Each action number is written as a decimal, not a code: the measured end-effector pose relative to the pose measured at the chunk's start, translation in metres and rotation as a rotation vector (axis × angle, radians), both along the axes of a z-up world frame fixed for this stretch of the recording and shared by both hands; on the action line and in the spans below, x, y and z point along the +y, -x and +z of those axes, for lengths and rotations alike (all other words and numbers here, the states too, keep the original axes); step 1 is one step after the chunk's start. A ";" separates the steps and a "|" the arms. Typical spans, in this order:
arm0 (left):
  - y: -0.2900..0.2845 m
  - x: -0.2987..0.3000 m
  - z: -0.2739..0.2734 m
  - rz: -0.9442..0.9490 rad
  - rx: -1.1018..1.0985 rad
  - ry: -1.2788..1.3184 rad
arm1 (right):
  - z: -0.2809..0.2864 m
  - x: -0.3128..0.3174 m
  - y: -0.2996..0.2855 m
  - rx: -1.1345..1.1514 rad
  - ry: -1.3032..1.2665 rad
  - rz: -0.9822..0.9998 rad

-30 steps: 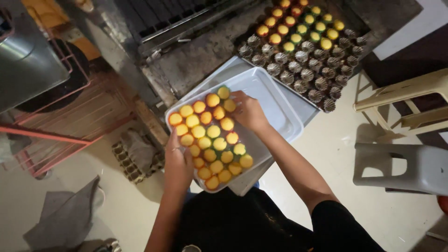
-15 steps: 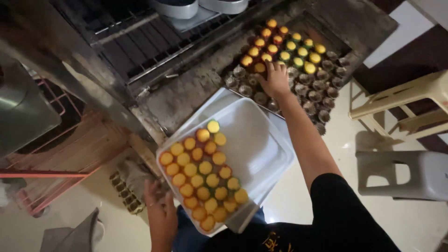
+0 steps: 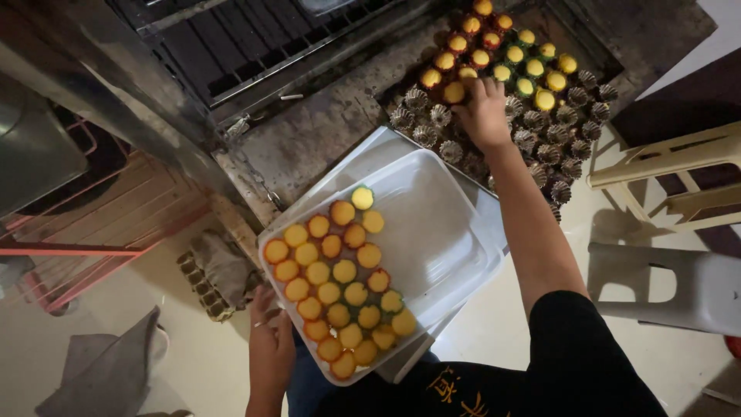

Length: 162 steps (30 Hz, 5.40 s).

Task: Sorting and arranging small round cakes from a tray into a plastic container.

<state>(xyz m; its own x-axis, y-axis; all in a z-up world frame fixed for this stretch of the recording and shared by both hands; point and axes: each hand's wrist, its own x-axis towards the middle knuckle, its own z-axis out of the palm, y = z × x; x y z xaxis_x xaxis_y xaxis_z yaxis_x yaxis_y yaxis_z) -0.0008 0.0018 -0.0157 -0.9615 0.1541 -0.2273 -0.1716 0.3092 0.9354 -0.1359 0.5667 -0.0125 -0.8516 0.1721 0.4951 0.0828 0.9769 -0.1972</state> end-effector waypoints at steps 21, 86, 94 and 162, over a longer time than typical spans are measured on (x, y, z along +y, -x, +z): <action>0.001 -0.014 -0.017 0.016 -0.040 0.038 | 0.062 -0.060 -0.043 0.001 0.036 0.070; -0.014 -0.063 -0.175 0.142 -0.092 0.090 | 0.006 -0.023 0.086 -0.386 -0.029 -0.130; 0.003 -0.062 -0.147 0.099 -0.127 0.131 | -0.030 0.034 0.110 -0.036 0.129 -0.039; -0.002 0.056 0.059 -0.294 0.828 0.095 | 0.097 -0.235 -0.258 -0.479 0.490 0.107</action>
